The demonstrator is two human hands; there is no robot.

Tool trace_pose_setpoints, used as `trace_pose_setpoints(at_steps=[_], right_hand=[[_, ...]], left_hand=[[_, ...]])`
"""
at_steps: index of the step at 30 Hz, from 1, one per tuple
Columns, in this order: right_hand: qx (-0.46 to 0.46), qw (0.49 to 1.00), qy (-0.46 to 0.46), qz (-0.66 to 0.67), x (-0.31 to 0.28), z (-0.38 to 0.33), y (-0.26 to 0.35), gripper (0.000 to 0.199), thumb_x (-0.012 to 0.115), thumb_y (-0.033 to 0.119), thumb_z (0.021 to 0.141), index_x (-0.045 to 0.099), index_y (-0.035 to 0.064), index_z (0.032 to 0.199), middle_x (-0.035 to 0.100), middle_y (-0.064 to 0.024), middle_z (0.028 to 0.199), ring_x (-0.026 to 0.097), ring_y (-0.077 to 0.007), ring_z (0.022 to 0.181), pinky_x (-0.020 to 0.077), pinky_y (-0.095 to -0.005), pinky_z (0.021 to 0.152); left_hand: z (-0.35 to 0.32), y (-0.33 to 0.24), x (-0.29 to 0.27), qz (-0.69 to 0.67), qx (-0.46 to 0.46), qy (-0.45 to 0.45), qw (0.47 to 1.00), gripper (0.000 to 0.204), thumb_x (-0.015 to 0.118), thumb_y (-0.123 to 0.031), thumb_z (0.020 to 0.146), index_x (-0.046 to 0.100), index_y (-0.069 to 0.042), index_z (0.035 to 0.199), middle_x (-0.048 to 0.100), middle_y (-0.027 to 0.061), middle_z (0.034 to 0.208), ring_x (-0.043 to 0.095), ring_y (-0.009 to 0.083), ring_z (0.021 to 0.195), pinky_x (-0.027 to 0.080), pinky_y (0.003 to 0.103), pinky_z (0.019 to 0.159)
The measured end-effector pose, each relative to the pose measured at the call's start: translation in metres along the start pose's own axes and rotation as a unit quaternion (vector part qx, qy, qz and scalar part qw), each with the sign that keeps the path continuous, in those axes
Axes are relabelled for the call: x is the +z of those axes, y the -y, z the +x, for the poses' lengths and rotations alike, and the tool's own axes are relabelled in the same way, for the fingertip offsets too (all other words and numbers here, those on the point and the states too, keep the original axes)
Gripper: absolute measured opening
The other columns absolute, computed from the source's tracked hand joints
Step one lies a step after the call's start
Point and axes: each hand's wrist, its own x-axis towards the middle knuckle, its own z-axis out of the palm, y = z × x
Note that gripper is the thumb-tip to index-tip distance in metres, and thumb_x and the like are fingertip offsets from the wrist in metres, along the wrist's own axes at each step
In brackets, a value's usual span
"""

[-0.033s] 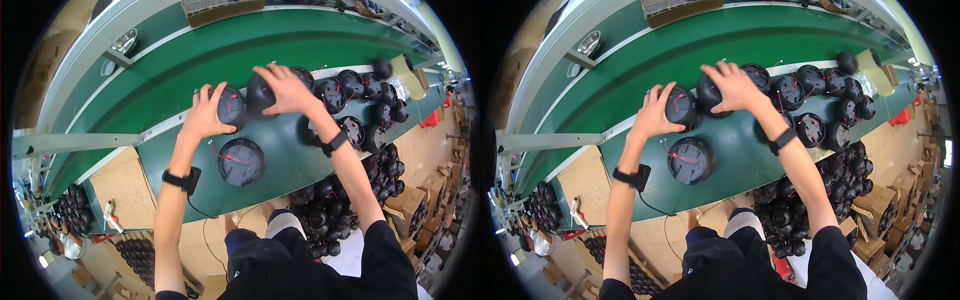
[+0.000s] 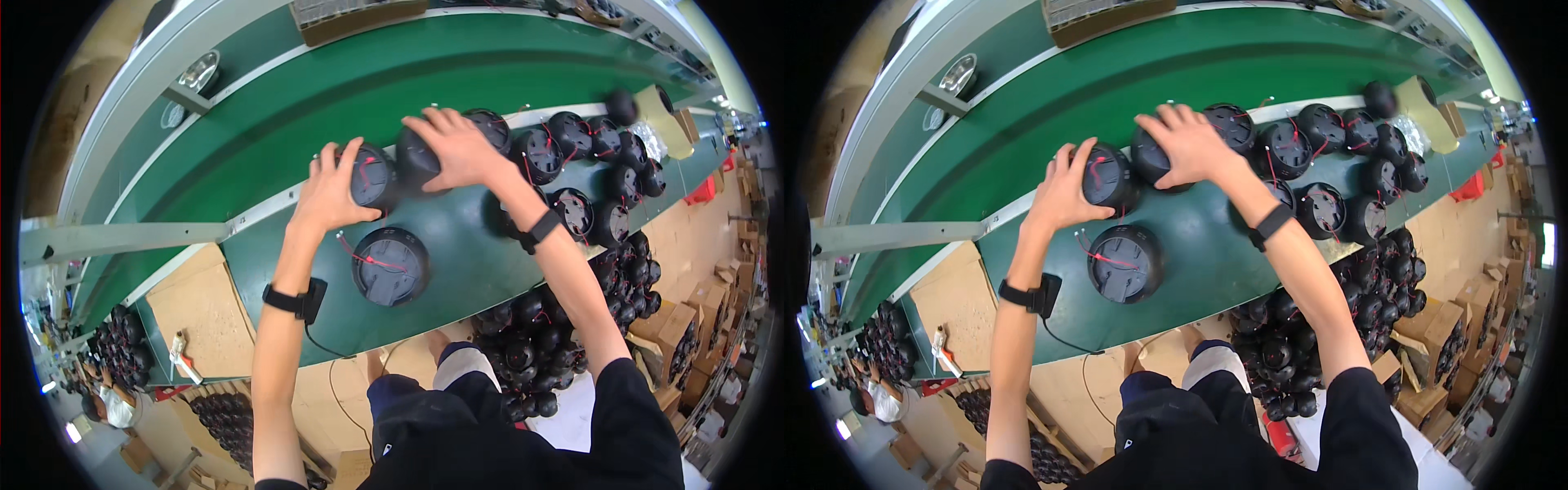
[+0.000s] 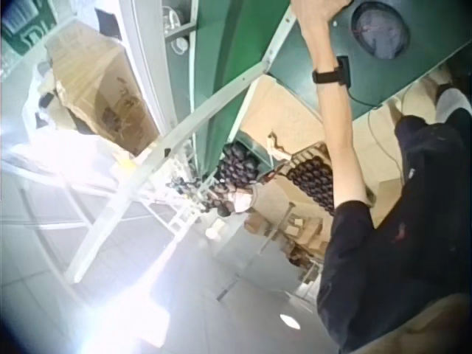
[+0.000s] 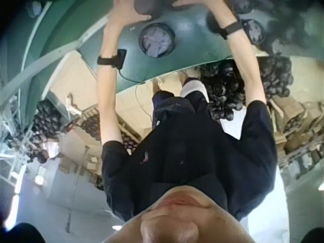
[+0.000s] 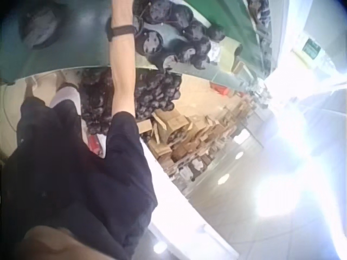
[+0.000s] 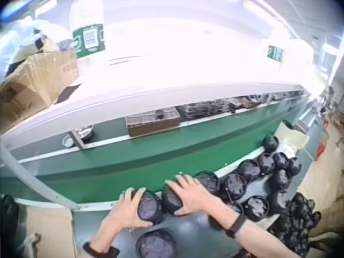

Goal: Packing black spherical components into cardboard boxes on a factory floor.

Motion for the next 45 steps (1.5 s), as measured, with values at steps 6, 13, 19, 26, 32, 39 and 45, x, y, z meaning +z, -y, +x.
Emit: trace_pose_setpoints(at_steps=[6,13,19,26,32,39,45], right_hand=[[0.015,1.0,0.021,-0.016,0.007,-0.016,0.005,0.117,0.087,0.049,0.057,0.027,0.0215,0.153,0.03,-0.0277,0.151,0.031,-0.0515,0.136,0.0308,-0.0611,0.11],[0.367,0.927,-0.062,0.052,-0.02,-0.163,-0.03,0.1,0.083,0.041,0.065,0.035,0.0146,0.149,0.041,-0.0262,0.143,0.042,-0.0447,0.13,0.0353,-0.0513,0.109],[0.389,0.921,-0.019,0.003,0.039,-0.202,-0.019,0.119,0.09,0.037,0.055,0.025,0.0238,0.153,0.022,-0.0303,0.151,0.033,-0.0516,0.132,0.0429,-0.059,0.1],[0.379,0.908,-0.134,0.122,0.004,-0.212,-0.005,0.11,0.088,0.028,0.055,0.032,0.0195,0.149,0.026,-0.0269,0.149,0.034,-0.0484,0.132,0.0419,-0.0546,0.105],[0.277,0.938,-0.199,0.069,-0.023,-0.105,-0.082,0.106,0.085,0.025,0.054,0.034,0.0167,0.147,0.037,-0.0264,0.138,0.042,-0.048,0.121,0.0475,-0.0588,0.09],[0.259,0.964,-0.068,-0.005,-0.018,-0.06,-0.091,0.115,0.089,0.03,0.052,0.03,0.0079,0.148,0.036,-0.021,0.142,0.042,-0.0445,0.124,0.0491,-0.0623,0.088],[0.245,0.968,-0.057,0.0,-0.028,-0.079,-0.088,0.123,0.088,0.046,0.058,0.017,0.0241,0.156,0.02,-0.0312,0.154,0.02,-0.055,0.141,0.0212,-0.0781,0.103]], left_hand=[[-0.009,-0.014,0.004,0.037,-0.02,0.032,0.999,0.121,0.092,-0.028,0.049,0.027,-0.017,0.15,0.034,0.026,0.143,0.043,0.0511,0.126,0.045,0.054,0.103],[-0.008,-0.019,-0.024,0.037,0.03,-0.035,0.998,0.113,0.086,-0.026,0.062,0.022,-0.015,0.154,0.025,0.0307,0.152,0.034,0.0501,0.136,0.037,0.053,0.11],[0.081,-0.1,-0.076,0.02,0.128,0.165,0.978,0.08,0.074,-0.028,0.081,0.036,-0.004,0.147,0.043,0.0225,0.147,0.041,0.0368,0.137,0.033,0.041,0.114],[0.063,-0.033,-0.03,0.085,0.025,0.261,0.961,0.131,0.091,-0.035,0.053,0.014,-0.009,0.155,0.032,0.0279,0.151,0.035,0.0435,0.139,0.033,0.047,0.115],[0.05,-0.049,-0.012,0.145,-0.06,0.273,0.949,0.135,0.093,-0.024,0.047,0.014,-0.015,0.156,0.028,0.0194,0.156,0.033,0.0418,0.14,0.034,0.05,0.114],[0.031,-0.038,-0.006,0.183,-0.044,0.2,0.961,0.119,0.09,-0.035,0.05,0.03,-0.005,0.148,0.034,0.0188,0.15,0.036,0.0409,0.137,0.039,0.05,0.11],[0.022,-0.024,-0.007,0.171,-0.066,0.204,0.962,0.12,0.09,-0.038,0.049,0.031,-0.003,0.148,0.037,0.0204,0.148,0.04,0.0414,0.134,0.039,0.048,0.111]])
